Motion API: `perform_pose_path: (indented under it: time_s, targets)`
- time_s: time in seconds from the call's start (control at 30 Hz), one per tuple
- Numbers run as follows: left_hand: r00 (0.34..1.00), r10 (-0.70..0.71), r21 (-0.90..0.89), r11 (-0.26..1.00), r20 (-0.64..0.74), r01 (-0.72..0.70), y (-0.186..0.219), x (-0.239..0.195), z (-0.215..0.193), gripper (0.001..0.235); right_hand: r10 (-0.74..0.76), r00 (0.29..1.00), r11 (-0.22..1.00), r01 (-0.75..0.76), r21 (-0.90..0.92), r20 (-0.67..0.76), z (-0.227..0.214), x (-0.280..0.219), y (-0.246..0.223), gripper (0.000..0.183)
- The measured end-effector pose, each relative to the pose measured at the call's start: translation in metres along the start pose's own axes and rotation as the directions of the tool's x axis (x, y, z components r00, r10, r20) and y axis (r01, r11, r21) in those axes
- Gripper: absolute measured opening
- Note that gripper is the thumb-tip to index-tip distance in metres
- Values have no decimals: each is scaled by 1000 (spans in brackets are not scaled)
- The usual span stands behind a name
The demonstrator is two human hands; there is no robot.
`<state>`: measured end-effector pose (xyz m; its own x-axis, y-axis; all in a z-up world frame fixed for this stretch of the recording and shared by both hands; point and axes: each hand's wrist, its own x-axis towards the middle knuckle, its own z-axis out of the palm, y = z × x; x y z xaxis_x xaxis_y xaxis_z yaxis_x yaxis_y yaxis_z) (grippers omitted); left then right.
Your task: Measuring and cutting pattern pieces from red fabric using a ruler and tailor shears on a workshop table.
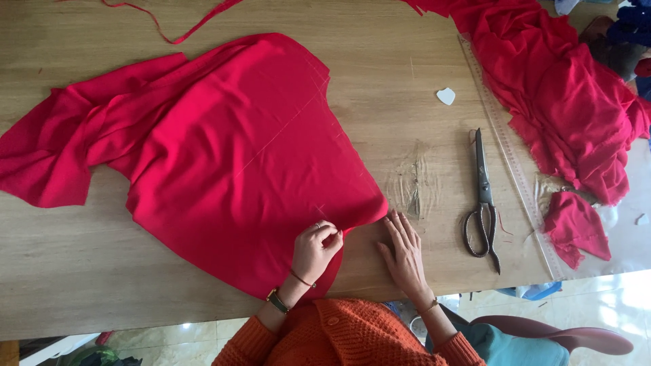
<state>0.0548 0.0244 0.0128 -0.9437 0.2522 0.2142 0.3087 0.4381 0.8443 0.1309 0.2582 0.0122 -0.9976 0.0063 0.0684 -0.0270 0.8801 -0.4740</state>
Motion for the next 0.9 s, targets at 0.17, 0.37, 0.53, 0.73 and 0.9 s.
perform_pose_path:
  time_s: [0.17, 0.37, 0.53, 0.73, 0.9]
  targets:
    - [995, -65, -94, 993, 74, 71, 10, 1, 2, 15, 16, 1000, 1000, -16, 15, -13, -3, 3, -5, 60]
    - [984, -139, -198, 967, 108, 159, 12, 8, -3, 11, -2, 999, 1000, 1, -21, -34, 2, 3, -1, 61]
    - [950, -313, -354, 889, -3, 292, -8, 12, -32, 11, -84, 995, 988, 77, -135, -48, 7, 3, -2, 54]
    - [839, -378, 300, 809, -392, 505, -113, 38, -160, 14, -82, 992, 989, 69, -130, -96, 9, 5, -5, 50]
    - [620, 134, 306, 935, -773, 179, -83, 108, -207, 29, -162, 986, 987, 162, -3, 33, 14, 12, -31, 55]
